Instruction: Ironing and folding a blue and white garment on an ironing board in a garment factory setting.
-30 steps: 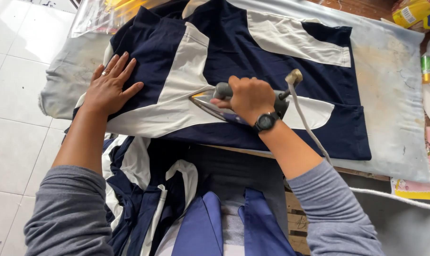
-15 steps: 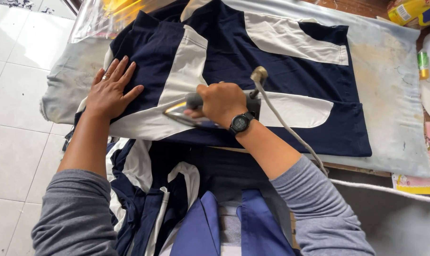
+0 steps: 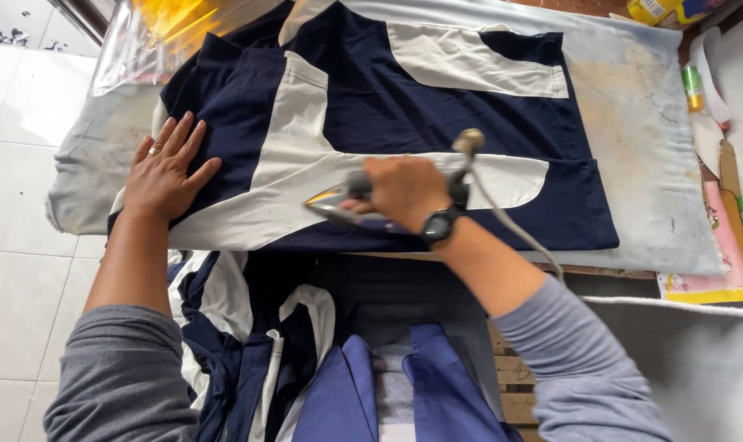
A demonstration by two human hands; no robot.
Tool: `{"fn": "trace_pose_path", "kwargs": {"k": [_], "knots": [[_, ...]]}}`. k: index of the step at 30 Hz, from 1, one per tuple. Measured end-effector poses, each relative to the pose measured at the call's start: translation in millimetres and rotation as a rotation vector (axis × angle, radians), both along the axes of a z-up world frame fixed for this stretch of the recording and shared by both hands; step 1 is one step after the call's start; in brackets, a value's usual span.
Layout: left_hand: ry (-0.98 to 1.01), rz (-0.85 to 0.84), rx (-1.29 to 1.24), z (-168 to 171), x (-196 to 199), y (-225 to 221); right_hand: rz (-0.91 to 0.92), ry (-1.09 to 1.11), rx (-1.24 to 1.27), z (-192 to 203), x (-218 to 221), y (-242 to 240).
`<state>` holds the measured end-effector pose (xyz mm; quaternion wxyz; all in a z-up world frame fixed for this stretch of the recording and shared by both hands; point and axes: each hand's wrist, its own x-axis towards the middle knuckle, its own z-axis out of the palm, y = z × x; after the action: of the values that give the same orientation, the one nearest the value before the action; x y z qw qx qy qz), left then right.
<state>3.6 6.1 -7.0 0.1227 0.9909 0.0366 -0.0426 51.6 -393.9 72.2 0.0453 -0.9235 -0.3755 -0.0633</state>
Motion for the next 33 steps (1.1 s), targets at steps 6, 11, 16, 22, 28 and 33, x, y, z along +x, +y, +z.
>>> {"fn": "trace_pose_path", "kwargs": {"k": [6, 11, 16, 22, 28, 33], "knots": [[-0.015, -0.009, -0.007, 8, -1, -3, -0.288, -0.069, -0.158, 10, 34, -138], [-0.005, -0.031, -0.002, 14, -2, -8, -0.448, -0.176, -0.271, -12, 53, -267], [0.017, -0.003, 0.003, 16, 0, -10, -0.468, -0.131, -0.288, -8, 56, -264], [0.023, -0.005, 0.018, 15, 1, -10, -0.21, -0.219, -0.048, -6, 46, -138], [0.004, 0.001, 0.011, 15, -1, -10, -0.17, -0.12, -0.075, -30, 70, -52], [0.007, -0.005, 0.005, 15, 0, -7, -0.138, -0.095, -0.136, -11, 62, -100]]}}
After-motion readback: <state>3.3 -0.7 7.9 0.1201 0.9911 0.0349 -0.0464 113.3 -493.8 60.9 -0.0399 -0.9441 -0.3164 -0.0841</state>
